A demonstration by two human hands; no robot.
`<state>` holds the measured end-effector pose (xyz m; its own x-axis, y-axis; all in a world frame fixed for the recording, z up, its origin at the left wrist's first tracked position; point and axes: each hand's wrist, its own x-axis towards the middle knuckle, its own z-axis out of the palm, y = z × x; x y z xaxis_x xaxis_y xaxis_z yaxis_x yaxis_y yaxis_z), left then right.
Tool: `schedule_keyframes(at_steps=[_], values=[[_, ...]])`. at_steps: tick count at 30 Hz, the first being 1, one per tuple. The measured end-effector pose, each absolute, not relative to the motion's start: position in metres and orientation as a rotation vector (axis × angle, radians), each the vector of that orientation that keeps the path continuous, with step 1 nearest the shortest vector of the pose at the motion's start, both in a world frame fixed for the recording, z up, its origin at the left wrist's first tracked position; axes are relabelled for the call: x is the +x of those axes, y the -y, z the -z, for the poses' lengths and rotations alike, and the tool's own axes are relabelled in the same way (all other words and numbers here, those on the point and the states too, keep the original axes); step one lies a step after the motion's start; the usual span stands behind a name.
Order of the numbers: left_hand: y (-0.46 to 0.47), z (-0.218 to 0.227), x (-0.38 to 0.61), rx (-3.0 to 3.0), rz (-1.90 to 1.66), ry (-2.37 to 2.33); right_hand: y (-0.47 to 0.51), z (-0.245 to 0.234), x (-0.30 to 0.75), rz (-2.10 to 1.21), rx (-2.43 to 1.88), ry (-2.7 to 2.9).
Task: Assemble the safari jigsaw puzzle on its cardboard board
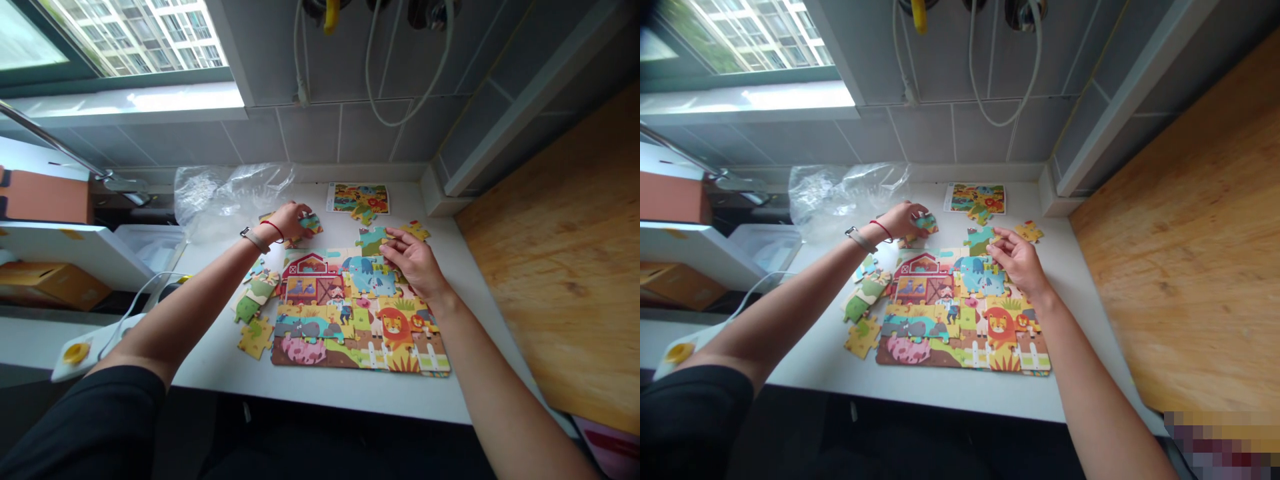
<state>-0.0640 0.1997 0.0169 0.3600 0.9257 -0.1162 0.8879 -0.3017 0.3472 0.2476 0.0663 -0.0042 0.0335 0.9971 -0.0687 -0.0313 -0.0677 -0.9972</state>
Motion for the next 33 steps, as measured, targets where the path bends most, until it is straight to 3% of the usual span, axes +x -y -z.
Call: schedule_keyframes(at_steps=[8,12,19,33], values=[[-0.167,-0.037,-0.056,2.288,-0.379,-1.606,-0.062,-0.002,0.246,-1.255,-1.226,1.231],[-0.136,-0.050,-0.052,2.111,-0.513,-1.272,-0.059,-0.005,0.242,-1.254,-1.245,1.233],[-0.096,-0.031,-0.047,1.549,-0.500,-1.011,-0.052,-0.008,0.231,-1.302,-1.232,1.221],[-0.077,-0.024,-0.048,1.282,-0.547,-0.944,-0.045,-0.013,0.224,-1.405,-1.251,1.197]])
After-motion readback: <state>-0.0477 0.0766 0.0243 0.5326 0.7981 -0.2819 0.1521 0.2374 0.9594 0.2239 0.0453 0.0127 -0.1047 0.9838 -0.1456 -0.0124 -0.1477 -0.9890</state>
